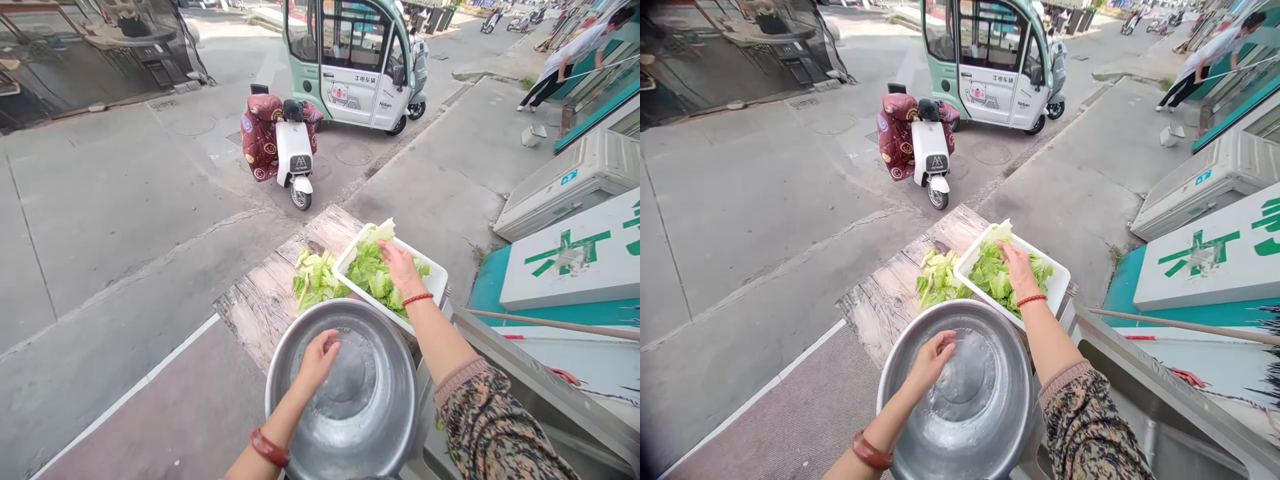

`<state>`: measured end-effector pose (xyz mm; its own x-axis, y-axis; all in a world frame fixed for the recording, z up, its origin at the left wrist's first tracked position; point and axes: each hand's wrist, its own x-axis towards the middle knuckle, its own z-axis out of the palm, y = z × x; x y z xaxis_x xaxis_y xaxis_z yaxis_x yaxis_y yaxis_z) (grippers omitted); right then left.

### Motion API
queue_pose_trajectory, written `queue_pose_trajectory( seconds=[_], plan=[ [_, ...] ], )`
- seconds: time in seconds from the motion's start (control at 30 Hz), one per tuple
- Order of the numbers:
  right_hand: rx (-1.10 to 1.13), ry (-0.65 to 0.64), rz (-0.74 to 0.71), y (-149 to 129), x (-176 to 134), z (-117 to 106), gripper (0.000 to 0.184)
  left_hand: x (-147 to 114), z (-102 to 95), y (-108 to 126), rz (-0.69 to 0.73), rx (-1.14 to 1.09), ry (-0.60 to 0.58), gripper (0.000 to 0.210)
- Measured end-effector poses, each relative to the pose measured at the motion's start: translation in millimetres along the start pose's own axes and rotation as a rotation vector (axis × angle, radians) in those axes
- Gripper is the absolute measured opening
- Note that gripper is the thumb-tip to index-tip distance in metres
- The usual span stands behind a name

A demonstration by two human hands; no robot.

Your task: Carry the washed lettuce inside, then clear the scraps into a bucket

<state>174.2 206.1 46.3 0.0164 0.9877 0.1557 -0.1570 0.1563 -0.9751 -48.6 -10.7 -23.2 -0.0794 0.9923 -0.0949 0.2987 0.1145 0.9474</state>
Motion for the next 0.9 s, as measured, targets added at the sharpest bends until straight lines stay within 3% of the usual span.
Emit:
queue_pose_trajectory(
  seconds=[0.2, 0.4, 0.53, 0.77, 0.9],
  plan=[
    [0.228, 0.039, 0.117, 16.7, -28.1, -32.4, 0.035, 2.8, 2.3, 0.0, -0.004, 0.0, -0.04, 0.045],
    [0.231, 0.061, 0.113, 13.8, -30.5, -33.9, 0.042, -2.6, -0.5, -2.7, -0.024, 0.019, -0.044, 0.045],
    [0.078, 0.051, 0.087, 10.6, -25.2, -26.2, 0.049, -4.8, -3.2, -5.2, -0.035, 0.02, -0.033, 0.047],
    [-0.381, 0.12, 0.01, 8.1, -27.3, -31.1, 0.031, -4.7, -6.3, -7.4, -0.062, 0.01, -0.023, 0.046],
    [-0.543, -0.012, -0.126, 1.1, -40.7, -19.3, 0.033, -2.9, -5.7, -5.6, -0.055, 0.017, -0.03, 0.041]
  ],
)
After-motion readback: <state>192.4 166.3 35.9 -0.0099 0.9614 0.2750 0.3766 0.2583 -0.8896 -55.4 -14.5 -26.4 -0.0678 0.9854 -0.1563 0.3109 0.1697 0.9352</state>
